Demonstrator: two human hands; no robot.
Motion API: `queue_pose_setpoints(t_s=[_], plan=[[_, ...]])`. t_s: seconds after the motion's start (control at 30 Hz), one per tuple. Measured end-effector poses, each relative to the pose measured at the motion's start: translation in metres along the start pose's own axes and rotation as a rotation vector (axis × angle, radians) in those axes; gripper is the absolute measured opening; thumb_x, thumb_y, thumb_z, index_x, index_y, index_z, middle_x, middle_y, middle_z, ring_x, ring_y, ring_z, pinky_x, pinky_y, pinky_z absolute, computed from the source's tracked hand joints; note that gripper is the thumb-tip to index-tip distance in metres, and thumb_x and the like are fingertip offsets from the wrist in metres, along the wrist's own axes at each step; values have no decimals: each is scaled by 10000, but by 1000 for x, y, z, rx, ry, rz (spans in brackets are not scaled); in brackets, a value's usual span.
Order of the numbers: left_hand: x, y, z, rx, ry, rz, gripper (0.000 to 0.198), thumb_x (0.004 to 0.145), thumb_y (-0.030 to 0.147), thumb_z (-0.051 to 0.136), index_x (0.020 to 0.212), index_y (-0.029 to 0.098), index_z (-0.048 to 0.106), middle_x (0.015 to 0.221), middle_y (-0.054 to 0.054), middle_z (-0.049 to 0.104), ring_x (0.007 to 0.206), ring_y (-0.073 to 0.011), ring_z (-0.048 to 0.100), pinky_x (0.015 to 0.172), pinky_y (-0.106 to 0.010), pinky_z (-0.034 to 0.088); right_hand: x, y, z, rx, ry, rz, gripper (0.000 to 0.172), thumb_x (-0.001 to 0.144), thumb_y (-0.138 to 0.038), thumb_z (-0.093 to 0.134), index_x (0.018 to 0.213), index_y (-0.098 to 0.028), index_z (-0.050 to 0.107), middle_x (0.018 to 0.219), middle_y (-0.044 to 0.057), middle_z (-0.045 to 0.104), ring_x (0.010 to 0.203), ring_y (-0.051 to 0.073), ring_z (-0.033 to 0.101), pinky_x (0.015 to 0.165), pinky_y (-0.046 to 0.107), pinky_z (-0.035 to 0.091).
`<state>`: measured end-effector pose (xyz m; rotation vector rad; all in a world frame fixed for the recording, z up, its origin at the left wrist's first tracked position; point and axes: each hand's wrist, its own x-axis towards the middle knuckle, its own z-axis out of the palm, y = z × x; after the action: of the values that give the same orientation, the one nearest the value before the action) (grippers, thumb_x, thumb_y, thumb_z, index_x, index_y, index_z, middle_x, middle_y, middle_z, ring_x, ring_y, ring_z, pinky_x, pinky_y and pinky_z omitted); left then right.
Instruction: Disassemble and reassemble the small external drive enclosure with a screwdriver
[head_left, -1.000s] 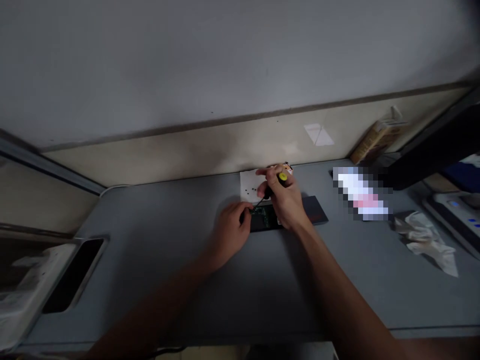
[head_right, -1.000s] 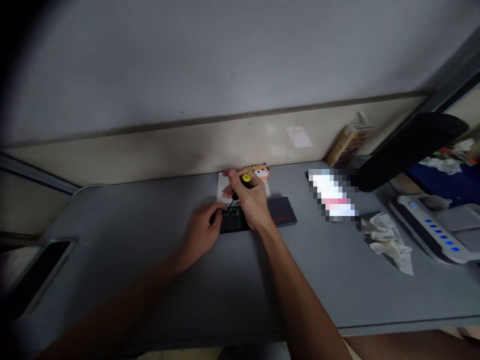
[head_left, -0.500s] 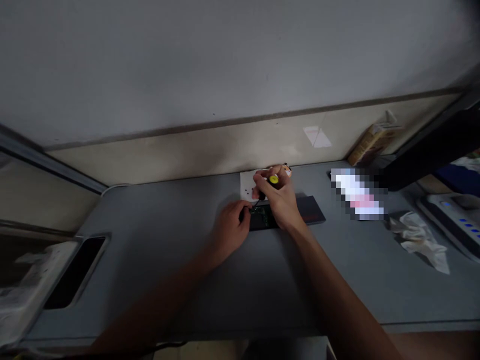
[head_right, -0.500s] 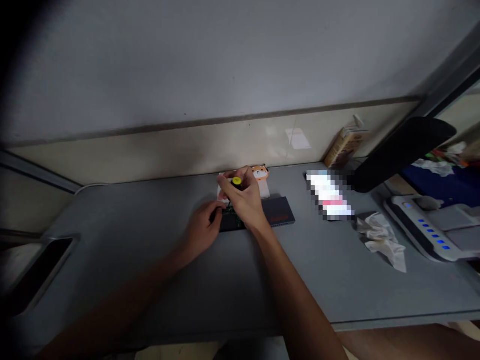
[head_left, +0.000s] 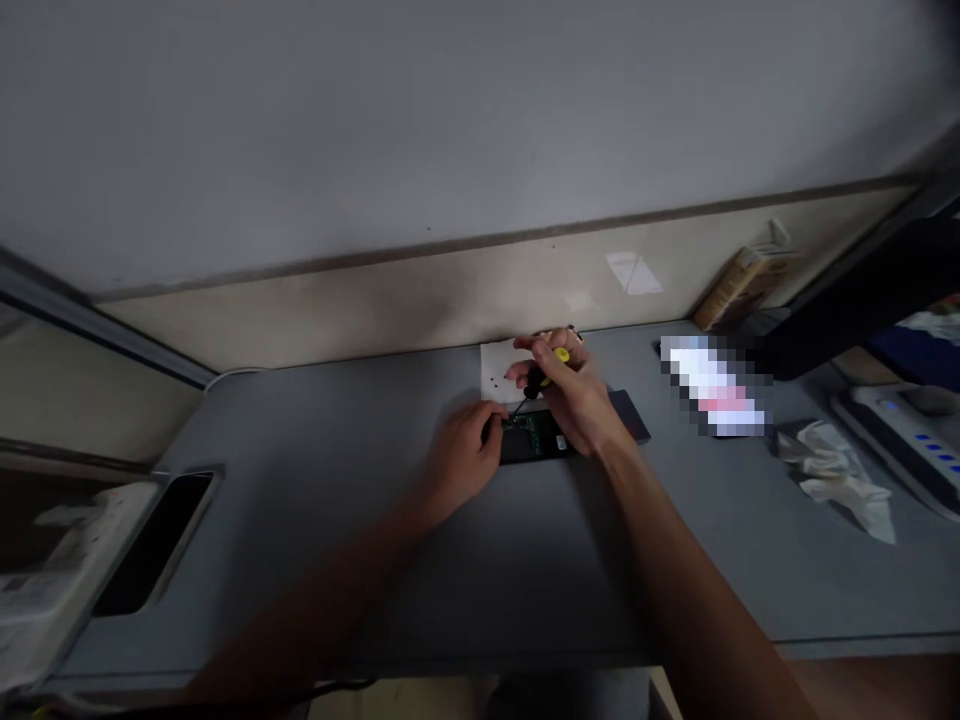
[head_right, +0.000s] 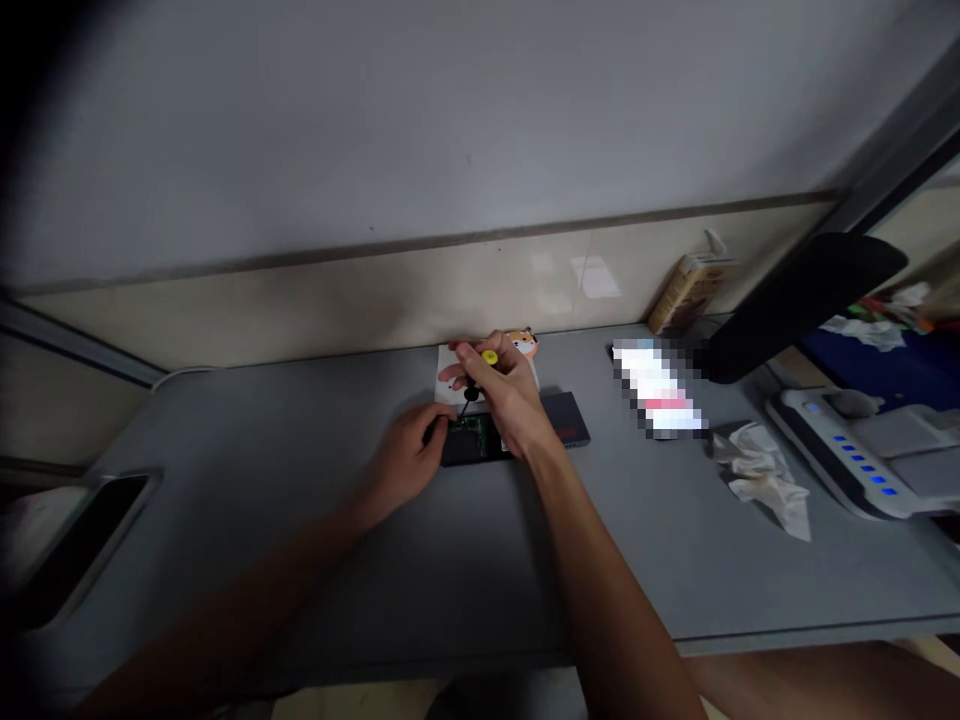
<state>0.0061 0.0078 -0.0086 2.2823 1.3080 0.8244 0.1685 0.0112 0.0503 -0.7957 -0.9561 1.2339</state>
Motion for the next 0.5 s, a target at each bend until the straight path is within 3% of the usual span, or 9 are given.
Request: queue_pose_setpoints(t_s=[0.1,0.17,0.3,0.43,0.5], plan=[[-1,1,1,24,4,1,235,954,101,463,959,224,663,960,-39,745,940,-212,699,902,-366,534,1,3,1,-84,61,-66,541,787,-608,764,733,-261,353,544,-111,463,441,80,420,496,253,401],[-2,0,1,34,4,6,240,955,99,462,969,224,666,978,-44,748,952,-217,701,897,-368,535,2,6,3,-116,99,-121,508,838,-673,676,744,-262,393,487,-121,375,429,86,373,482,252,363],[-3,-1,2,31,17,24,247,948,85,469,977,220,673,990,-46,753,949,-217,709,877,-362,545,3,8,4,-20,56,-116,499,921,-738,475,881,-253,581,603,-53,493,551,121,484,561,279,421],[-3,1,2,49,49,34,252,919,62,494,959,224,683,967,-39,763,931,-218,715,891,-369,550,3,11,3,-6,47,-102,434,802,-653,718,826,-244,572,744,-33,596,682,123,583,641,277,467],[-3,2,1,65,53,35,261,916,65,496,971,228,692,973,-40,767,931,-220,715,888,-373,553,2,12,4,-96,88,-135,471,767,-631,769,793,-248,498,700,-54,594,628,113,579,612,269,464]])
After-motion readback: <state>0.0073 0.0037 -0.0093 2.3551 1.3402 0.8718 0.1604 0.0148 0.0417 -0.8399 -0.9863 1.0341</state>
